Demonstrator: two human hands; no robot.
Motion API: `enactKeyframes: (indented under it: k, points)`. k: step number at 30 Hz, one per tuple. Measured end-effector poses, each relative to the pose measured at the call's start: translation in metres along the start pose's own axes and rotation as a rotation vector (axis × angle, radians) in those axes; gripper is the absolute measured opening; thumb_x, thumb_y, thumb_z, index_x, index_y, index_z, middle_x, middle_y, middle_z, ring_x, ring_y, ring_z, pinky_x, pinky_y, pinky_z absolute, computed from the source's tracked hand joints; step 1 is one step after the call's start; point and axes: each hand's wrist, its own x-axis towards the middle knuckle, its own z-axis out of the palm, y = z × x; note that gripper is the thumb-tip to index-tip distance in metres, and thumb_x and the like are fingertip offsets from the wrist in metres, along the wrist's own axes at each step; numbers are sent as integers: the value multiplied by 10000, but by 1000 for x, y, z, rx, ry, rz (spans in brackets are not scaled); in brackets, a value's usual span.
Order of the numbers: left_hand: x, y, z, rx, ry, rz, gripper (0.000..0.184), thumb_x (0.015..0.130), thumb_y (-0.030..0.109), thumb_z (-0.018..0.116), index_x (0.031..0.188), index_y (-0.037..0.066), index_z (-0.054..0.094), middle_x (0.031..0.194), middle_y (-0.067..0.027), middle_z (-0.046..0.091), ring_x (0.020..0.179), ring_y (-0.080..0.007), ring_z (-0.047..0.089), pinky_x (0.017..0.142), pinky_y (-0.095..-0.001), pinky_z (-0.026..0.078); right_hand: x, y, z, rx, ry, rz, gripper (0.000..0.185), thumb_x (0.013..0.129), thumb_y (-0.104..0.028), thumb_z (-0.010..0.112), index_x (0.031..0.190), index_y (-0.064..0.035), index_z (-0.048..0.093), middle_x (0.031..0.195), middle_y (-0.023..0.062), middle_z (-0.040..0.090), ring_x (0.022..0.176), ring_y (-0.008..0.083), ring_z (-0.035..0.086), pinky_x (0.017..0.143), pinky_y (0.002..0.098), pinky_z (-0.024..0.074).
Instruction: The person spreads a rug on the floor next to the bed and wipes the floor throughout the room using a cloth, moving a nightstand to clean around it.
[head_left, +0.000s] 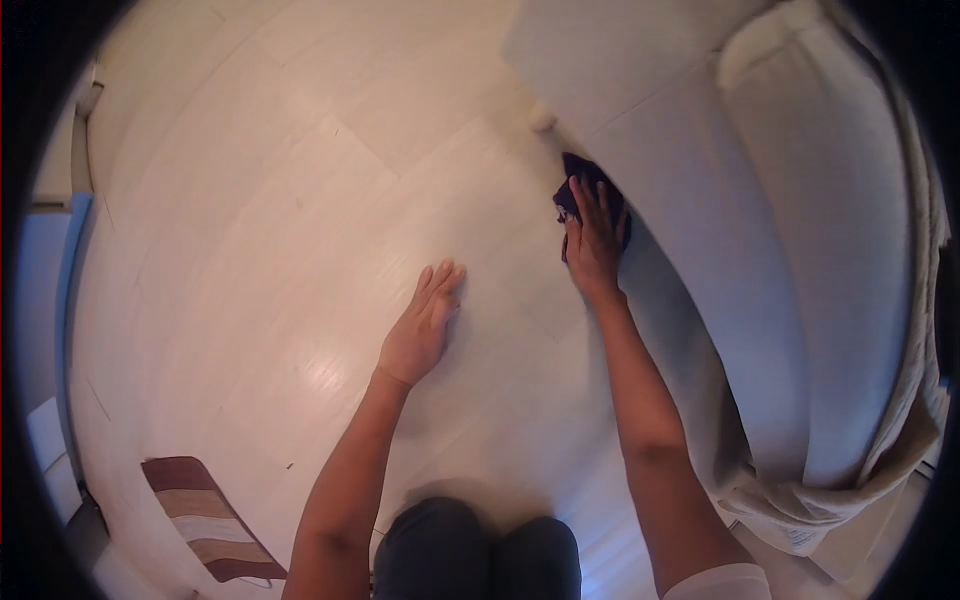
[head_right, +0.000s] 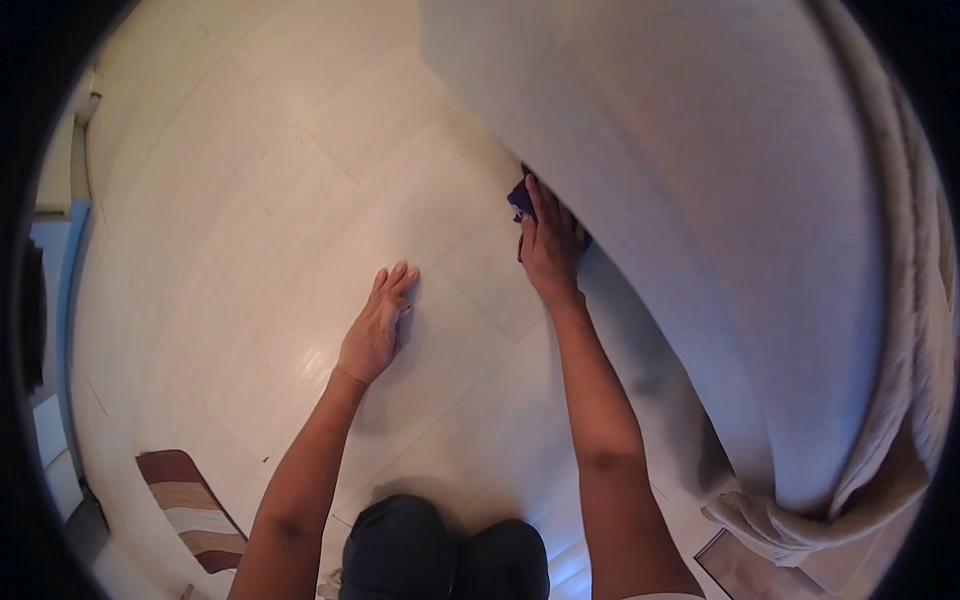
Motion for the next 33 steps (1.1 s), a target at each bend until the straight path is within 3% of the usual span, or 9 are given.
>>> enactKeyframes:
  k: [4, 10, 12, 16, 20, 21, 23, 27, 33]
  points:
    - [-3, -6, 2, -66, 50, 8, 92, 852, -56, 467, 939, -28, 473, 1341, -176, 497, 1311, -319, 419, 1118, -463, 324, -103, -80, 10, -499, -293, -189, 559, 868, -195, 498, 1414, -126, 403, 1497, 59, 341, 1411, 320, 237, 1116, 593, 157]
    - [-6, -16, 3, -261, 69, -65, 200, 733, -105, 502, 894, 2, 449, 1306, -190, 542, 1299, -341, 442, 1103, -480, 333, -154, -21, -23, -269, -545, -741, 505, 802, -311, 585, 1303, -265, 535, 1443, -3, 430, 1363, 287, 327, 1072, 631, 208]
    - [-2, -14, 0, -187, 70, -70, 62, 818, -36, 488, 860, 3, 464, 1277, -181, 564, 1273, -327, 473, 1090, -470, 355, -89, 32, -29, -400, -550, -432, 526, 770, -215, 565, 1295, -224, 559, 1476, 57, 385, 1407, 289, 254, 1124, 584, 114]
    - [-2, -10, 9, -257, 54, -243, 29, 851, 31, 472, 823, 24, 472, 1217, -188, 613, 1273, -326, 485, 1094, -498, 318, 48, 167, -19, -20, 22, -286, 458, 906, -130, 461, 1346, -13, 410, 1354, 184, 449, 1250, 325, 428, 1089, 374, 282]
    - [-14, -26, 33, -275, 163, -183, 165, 892, 178, 440, 874, 44, 534, 1243, -172, 607, 1290, -317, 466, 1157, -477, 160, 162, 299, -47, -339, 245, 568, 416, 965, -256, 470, 1312, -26, 482, 1244, 184, 566, 1165, 297, 534, 993, 360, 393]
    - [-12, -18, 35, -309, 155, -368, 205, 885, 209, 462, 967, 55, 568, 1278, -175, 580, 1318, -330, 423, 1154, -487, 154, 154, 287, -48, -352, 240, 561, 416, 965, -256, 470, 1312, -26, 482, 1244, 184, 566, 1165, 297, 534, 993, 360, 393]
    - [-21, -1, 48, -85, -43, -429, 383, 910, 299, 432, 1177, 55, 561, 1364, -172, 498, 1373, -310, 313, 1147, -499, 158, 125, 237, -44, -180, 108, -183, 439, 972, -307, 470, 1315, -36, 513, 1262, 153, 583, 1205, 275, 525, 1030, 340, 361]
    - [-47, 95, 65, 265, -679, -55, 403, 919, 219, 507, 1287, 57, 498, 1413, -135, 455, 1395, -321, 289, 1158, -469, 179, 112, 293, -68, -63, 28, -40, 485, 978, -358, 451, 1327, -27, 509, 1346, 119, 534, 1262, 250, 481, 1059, 331, 330]
    - [-62, 123, 108, 115, -596, 353, 302, 952, 256, 457, 1194, 99, 547, 1461, 17, 424, 1392, -197, 327, 1183, -436, 140, 111, 518, -175, -14, -46, 438, 672, 984, -527, 282, 1478, -72, 280, 1501, 72, 331, 1371, 225, 306, 1118, 336, 233]
